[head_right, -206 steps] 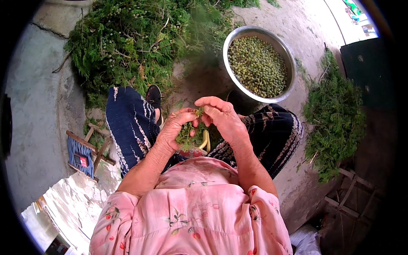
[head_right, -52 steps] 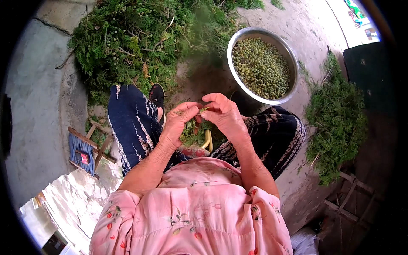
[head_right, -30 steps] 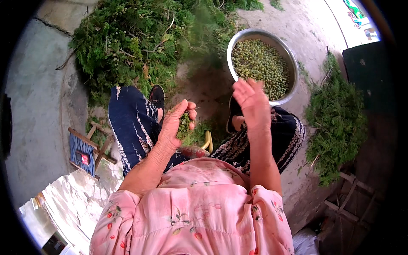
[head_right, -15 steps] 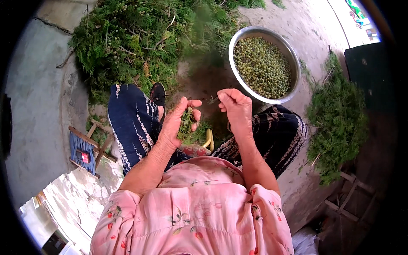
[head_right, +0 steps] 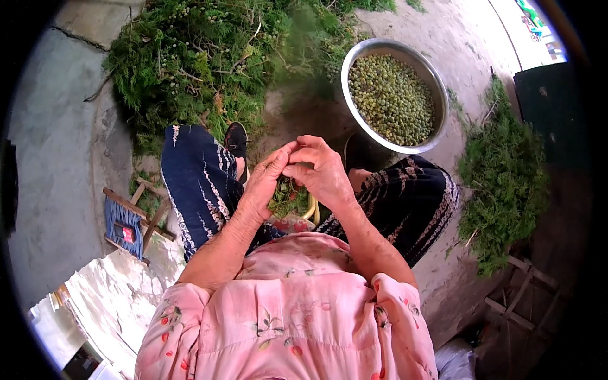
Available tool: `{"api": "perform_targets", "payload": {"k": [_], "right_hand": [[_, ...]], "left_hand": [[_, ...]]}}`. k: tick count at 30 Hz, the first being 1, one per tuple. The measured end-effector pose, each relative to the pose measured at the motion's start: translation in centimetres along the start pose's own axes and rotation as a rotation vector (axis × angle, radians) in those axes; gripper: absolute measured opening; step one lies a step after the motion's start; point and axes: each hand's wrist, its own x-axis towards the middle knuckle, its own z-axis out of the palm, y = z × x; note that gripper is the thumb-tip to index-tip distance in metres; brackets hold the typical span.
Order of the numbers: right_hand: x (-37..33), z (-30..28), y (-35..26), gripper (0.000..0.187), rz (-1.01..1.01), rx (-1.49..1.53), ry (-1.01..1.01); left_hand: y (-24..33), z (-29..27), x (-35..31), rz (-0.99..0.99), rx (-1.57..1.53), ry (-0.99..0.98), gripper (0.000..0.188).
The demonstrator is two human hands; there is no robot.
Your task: The person picks berries from green branches by hand and places them into a metal bowl.
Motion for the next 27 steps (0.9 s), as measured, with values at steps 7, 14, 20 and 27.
{"api": "perform_targets", "payload": {"k": [7,14,20,27], "right_hand": [[0.0,-2.1,-1.6,0.011,0.331,1.021,0.22],[-0.1,-0.1,-2.9,0.016,-0.051,-0.07,-0.024],[-0.1,0.3,-2.7,0.018,-0.054,-0.276,-0.065],[-0.2,-1.5,-3.9,0.008,0.29,0.376,-0.065]], "left_hand": [[1.2,-0.3,-0.5,-0.09,0.071,-0.113,0.055],[0.9,0.0,-0.5,-0.099,0.034,-0.058,0.066],[0.6,-0.1,-0.4,-0.109,0.03,-0.046,0.066],[0.7,-0.3,-0.5,-0.115,-0.011,-0.018,0.054]]}}
